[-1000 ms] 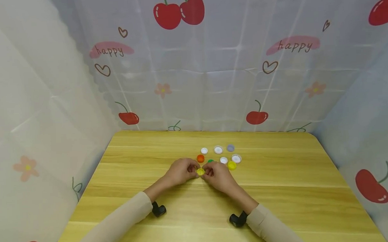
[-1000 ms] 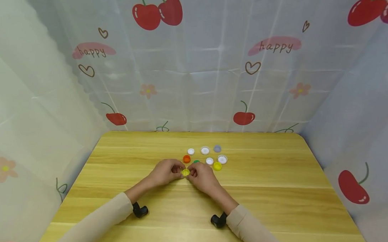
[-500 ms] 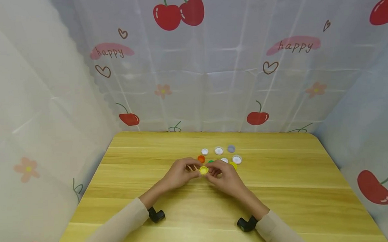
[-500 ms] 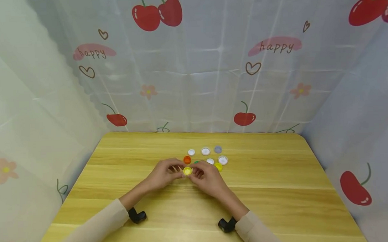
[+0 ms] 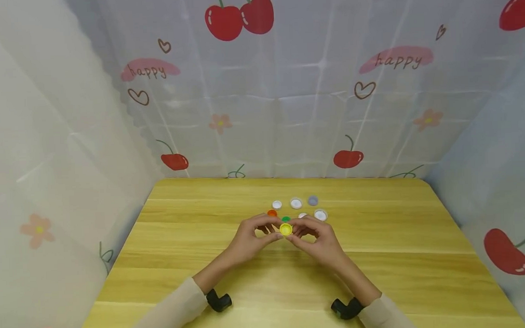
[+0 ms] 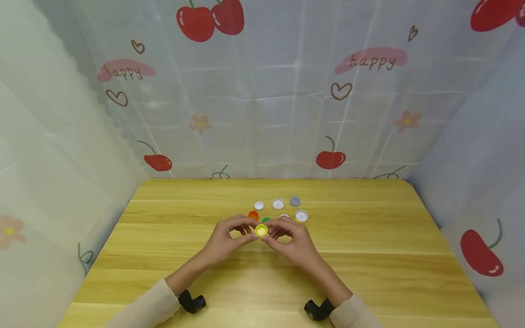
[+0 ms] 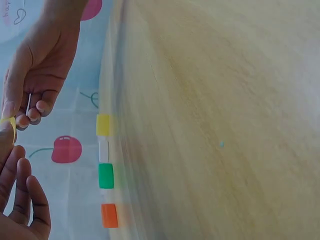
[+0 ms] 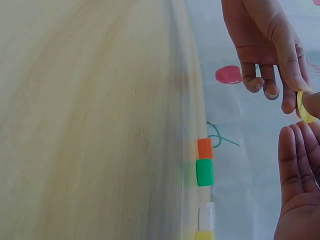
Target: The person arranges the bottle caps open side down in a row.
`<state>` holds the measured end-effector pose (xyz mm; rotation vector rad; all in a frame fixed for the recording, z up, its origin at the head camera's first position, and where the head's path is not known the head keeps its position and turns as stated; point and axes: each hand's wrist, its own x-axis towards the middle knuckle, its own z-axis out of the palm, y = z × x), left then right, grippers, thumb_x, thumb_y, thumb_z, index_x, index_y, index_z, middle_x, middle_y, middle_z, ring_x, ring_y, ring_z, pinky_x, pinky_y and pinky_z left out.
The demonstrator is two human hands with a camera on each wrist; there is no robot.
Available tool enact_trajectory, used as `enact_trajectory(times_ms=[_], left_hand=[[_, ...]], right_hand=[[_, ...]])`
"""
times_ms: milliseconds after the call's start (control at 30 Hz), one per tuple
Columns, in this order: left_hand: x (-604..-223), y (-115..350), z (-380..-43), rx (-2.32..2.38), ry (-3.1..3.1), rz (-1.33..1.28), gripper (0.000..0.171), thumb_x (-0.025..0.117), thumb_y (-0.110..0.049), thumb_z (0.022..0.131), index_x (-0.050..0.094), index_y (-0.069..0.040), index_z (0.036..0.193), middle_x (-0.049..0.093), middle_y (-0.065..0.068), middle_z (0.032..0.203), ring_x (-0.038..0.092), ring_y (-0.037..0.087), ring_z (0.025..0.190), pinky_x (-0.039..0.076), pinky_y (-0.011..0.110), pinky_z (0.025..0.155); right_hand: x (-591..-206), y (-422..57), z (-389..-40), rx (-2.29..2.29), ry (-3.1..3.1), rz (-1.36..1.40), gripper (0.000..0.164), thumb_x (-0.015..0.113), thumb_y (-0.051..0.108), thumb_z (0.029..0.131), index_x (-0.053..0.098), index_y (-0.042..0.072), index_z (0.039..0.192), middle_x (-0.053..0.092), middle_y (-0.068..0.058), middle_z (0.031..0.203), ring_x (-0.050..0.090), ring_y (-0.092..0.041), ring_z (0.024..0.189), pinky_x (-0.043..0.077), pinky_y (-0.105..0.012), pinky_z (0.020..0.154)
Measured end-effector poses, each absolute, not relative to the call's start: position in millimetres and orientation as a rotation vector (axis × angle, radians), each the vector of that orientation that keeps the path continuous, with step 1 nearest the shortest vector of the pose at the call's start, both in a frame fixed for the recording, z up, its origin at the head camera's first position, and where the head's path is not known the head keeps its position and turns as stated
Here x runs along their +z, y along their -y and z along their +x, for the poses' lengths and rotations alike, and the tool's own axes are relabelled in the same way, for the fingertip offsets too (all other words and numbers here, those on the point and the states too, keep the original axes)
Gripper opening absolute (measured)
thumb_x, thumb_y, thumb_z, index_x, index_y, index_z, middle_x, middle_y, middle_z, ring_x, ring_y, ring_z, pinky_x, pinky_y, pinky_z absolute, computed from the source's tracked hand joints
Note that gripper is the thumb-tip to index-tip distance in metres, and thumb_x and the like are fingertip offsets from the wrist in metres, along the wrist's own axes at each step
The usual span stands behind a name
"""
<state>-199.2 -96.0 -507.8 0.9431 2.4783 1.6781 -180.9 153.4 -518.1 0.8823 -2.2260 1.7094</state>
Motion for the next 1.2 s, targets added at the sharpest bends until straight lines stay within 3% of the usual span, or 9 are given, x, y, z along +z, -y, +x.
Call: enact_trajectory(times_ms=[467,700,867,1100,1200], left_hand=[[-509,95,-201,1.65,-2.427,0.843,0.024,0.08,-0.032,0.099,0.078,-0.03,0.123,0.078,-0.009,0.111,0.07,0.011,0.099,0.059,0.03,0.091],[-508,93,-201,1.763,-2.131,0.698,0.021,0.075,-0.024,0.104,0.08,-0.011,0.12,0.08,0.008,0.111,0.074,0.016,0.102,0.062,0.029,0.088],[-511,89,-203,1.825,-1.956,0.565,0.026,0.07,-0.026,0.106,0.077,-0.004,0.119,0.08,-0.003,0.102,0.075,0.028,0.105,0.062,0.032,0.091],[-515,88,-210,1.824,-1.811,0.426,0.017,0.072,-0.021,0.104,0.078,-0.006,0.108,0.079,-0.006,0.09,0.073,0.013,0.093,0.063,0.035,0.094],[-513,88,-212,1.794,-1.807,0.426,0.015,0.072,-0.018,0.103,0.079,-0.004,0.107,0.079,-0.005,0.088,0.073,0.012,0.09,0.063,0.035,0.092]], right_hand=[[-519,-154,-182,1.659,2.206,0.93,0.034,0.084,-0.002,0.09,0.075,0.01,0.121,0.071,-0.006,0.099,0.073,-0.016,0.086,0.065,-0.029,0.077],[-517,-156,-183,1.626,2.155,0.941,0.037,0.086,-0.005,0.086,0.074,0.008,0.118,0.072,-0.007,0.096,0.07,-0.021,0.086,0.064,-0.031,0.074],[-518,-160,-182,1.612,2.173,0.918,0.036,0.087,-0.003,0.086,0.075,0.011,0.116,0.073,-0.005,0.097,0.069,-0.021,0.086,0.063,-0.03,0.075],[-520,-164,-180,1.551,2.23,0.928,0.035,0.087,0.0,0.086,0.075,0.013,0.116,0.073,-0.003,0.097,0.069,-0.018,0.087,0.063,-0.03,0.077],[-521,-164,-179,1.523,2.246,0.944,0.033,0.087,0.001,0.087,0.076,0.014,0.115,0.074,-0.001,0.1,0.07,-0.018,0.086,0.063,-0.031,0.076]])
